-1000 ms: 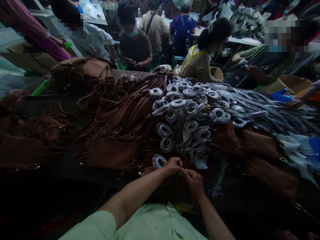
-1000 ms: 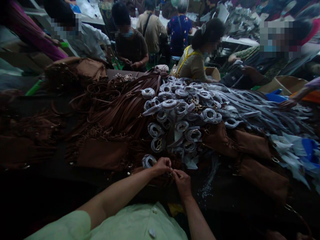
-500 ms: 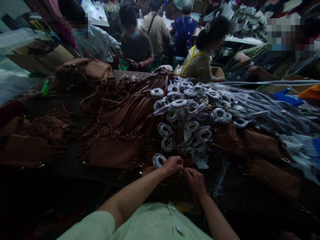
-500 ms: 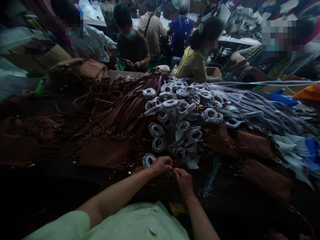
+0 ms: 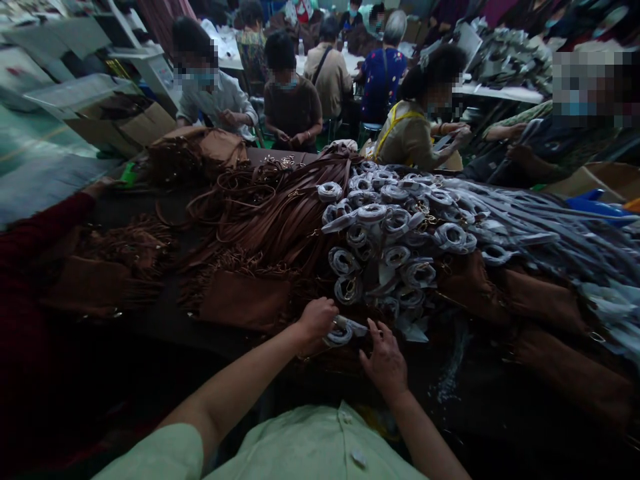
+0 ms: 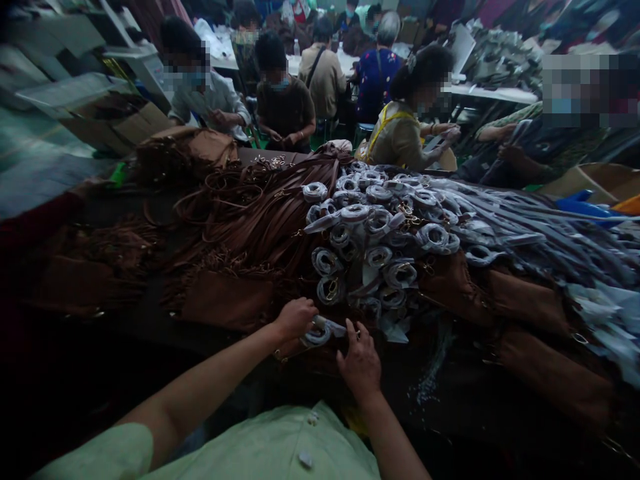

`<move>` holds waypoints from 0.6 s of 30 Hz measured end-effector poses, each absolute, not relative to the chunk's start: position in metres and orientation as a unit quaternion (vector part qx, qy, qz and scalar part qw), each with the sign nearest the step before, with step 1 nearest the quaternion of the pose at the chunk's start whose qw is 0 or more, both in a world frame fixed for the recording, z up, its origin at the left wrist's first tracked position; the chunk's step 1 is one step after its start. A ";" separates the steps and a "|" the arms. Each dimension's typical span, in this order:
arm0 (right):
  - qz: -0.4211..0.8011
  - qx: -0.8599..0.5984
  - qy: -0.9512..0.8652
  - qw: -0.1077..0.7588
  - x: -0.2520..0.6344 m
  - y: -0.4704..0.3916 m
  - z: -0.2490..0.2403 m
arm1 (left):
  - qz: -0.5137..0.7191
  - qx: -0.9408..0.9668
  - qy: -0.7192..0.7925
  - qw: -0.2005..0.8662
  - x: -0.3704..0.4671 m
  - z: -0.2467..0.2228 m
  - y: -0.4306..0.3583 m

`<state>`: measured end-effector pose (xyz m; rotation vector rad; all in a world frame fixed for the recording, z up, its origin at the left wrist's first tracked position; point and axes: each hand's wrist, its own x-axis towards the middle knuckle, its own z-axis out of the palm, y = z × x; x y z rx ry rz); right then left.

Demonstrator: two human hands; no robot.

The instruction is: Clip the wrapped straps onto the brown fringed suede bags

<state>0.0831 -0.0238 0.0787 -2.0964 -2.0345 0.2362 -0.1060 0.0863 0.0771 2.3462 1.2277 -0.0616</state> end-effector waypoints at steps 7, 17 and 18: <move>0.080 -0.603 -0.773 0.180 0.087 -0.043 0.071 | 0.066 0.779 0.457 0.425 -0.107 0.086 0.054; 0.198 -0.434 -0.847 0.234 0.087 -0.083 0.072 | 0.016 0.821 0.457 0.341 -0.099 0.039 0.032; 0.221 -0.412 -0.860 0.203 0.085 -0.083 0.073 | 0.007 0.807 0.474 0.352 -0.094 0.040 0.041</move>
